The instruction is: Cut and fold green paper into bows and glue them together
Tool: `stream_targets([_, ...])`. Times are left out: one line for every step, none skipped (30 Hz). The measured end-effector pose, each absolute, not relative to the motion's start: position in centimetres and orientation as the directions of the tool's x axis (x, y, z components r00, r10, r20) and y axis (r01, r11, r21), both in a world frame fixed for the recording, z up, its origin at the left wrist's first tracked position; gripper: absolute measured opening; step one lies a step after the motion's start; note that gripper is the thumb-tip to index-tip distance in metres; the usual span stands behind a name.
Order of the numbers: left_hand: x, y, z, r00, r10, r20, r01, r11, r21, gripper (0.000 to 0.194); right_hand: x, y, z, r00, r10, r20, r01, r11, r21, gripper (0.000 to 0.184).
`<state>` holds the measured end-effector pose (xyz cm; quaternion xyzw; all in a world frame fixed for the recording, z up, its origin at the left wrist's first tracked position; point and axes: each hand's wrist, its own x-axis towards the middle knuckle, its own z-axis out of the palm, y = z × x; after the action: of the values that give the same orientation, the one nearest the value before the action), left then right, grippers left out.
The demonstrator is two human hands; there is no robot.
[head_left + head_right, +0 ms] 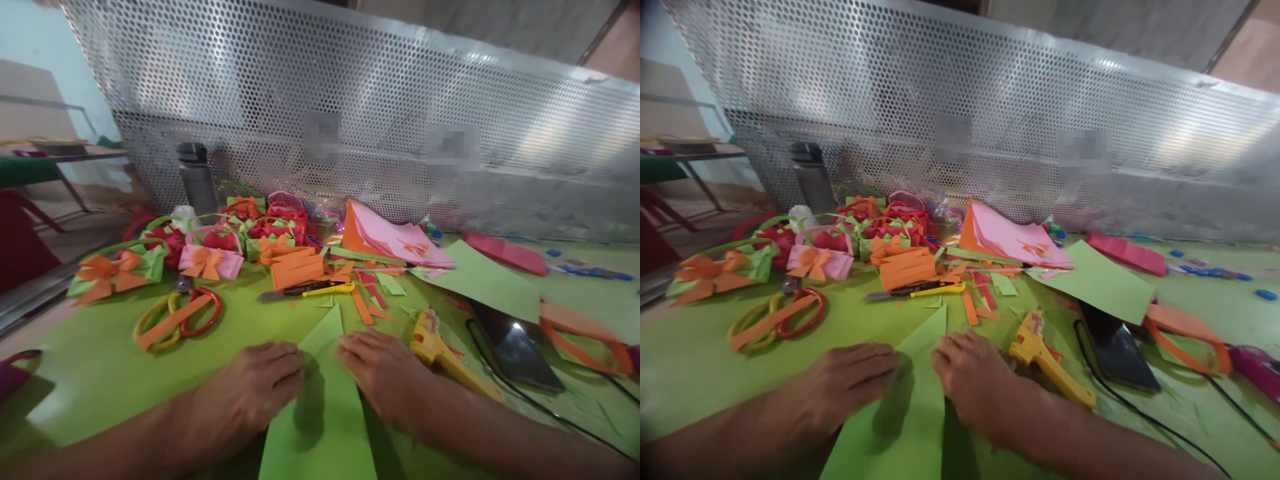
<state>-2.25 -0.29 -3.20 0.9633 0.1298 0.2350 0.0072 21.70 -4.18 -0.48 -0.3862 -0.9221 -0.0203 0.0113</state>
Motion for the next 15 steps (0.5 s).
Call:
stream_targets([-1.9, -0.2, -2.4, 0.86, 0.258, 0.441, 0.246, -0.966, 0.084, 0.021, 21.8, -4.3, -0.3, -0.701, 0.712, 0.029, 0.713, 0.701, 0.031, 0.036])
stream_targets([-1.7, -0.3, -1.9, 0.862, 0.253, 0.44, 0.235, -0.967, 0.095, 0.018, 21.9, -4.3, -0.2, -0.7, 0.714, 0.022, 0.714, 0.7, 0.024, 0.038])
stream_targets([-1.7, -0.5, -1.9, 0.86, 0.256, 0.442, 0.231, -0.967, 0.11, 0.016, 22.0, -4.3, -0.1, -0.698, 0.716, 0.014, 0.716, 0.698, 0.007, 0.04])
stream_targets([-1.7, -0.6, -2.0, 0.858, 0.256, 0.444, 0.223, -0.967, 0.126, 0.015, 22.1, -4.1, 0.0, -0.697, 0.717, -0.003, 0.717, 0.697, -0.019, 0.044])
stream_targets([-1.8, -0.7, -2.2, 0.86, 0.253, 0.443, 0.211, -0.967, 0.143, 0.015, 22.2, -3.9, 0.0, -0.697, 0.716, -0.024, 0.716, 0.696, -0.051, 0.048])
stream_targets([-1.9, -0.8, -2.4, 0.864, 0.252, 0.437, 0.2, -0.966, 0.161, 0.016, 22.2, -3.5, 0.0, -0.699, 0.714, -0.05, 0.715, 0.694, -0.087, 0.053])
stream_targets([-1.9, -0.7, -2.5, 0.869, 0.252, 0.425, 0.191, -0.965, 0.181, 0.018, 22.3, -3.2, -0.1, -0.701, 0.709, -0.078, 0.713, 0.691, -0.121, 0.058])
stream_targets([-1.9, -0.6, -2.6, 0.874, 0.256, 0.412, 0.188, -0.962, 0.199, 0.02, 22.4, -2.9, -0.2, -0.701, 0.706, -0.102, 0.712, 0.686, -0.149, 0.061])
stream_targets([-1.9, -0.5, -2.6, 0.879, 0.264, 0.397, 0.191, -0.958, 0.213, 0.021, 22.4, -2.7, -0.4, -0.698, 0.706, -0.12, 0.715, 0.678, -0.167, 0.063])
stream_targets([-1.9, -0.5, -2.6, 0.881, 0.273, 0.387, 0.199, -0.955, 0.222, 0.022, 22.4, -2.5, -0.4, -0.691, 0.71, -0.131, 0.721, 0.67, -0.175, 0.064])
stream_targets([-1.9, -0.4, -2.5, 0.88, 0.284, 0.381, 0.21, -0.952, 0.225, 0.022, 22.4, -2.4, -0.5, -0.685, 0.717, -0.132, 0.728, 0.663, -0.173, 0.064])
stream_targets([-1.9, -0.4, -2.5, 0.878, 0.289, 0.382, 0.217, -0.951, 0.222, 0.023, 22.4, -2.5, -0.4, -0.68, 0.722, -0.127, 0.733, 0.66, -0.166, 0.063])
stream_targets([-1.9, -0.4, -2.5, 0.877, 0.285, 0.386, 0.215, -0.953, 0.215, 0.023, 22.4, -2.6, -0.4, -0.678, 0.726, -0.113, 0.734, 0.662, -0.154, 0.061])
stream_targets([-1.9, -0.5, -2.5, 0.877, 0.275, 0.394, 0.207, -0.956, 0.207, 0.023, 22.4, -2.9, -0.2, -0.684, 0.723, -0.093, 0.728, 0.671, -0.141, 0.059])
stream_targets([-2.0, -0.5, -2.5, 0.876, 0.264, 0.405, 0.196, -0.96, 0.202, 0.023, 22.3, -3.3, -0.1, -0.696, 0.715, -0.073, 0.717, 0.685, -0.126, 0.056])
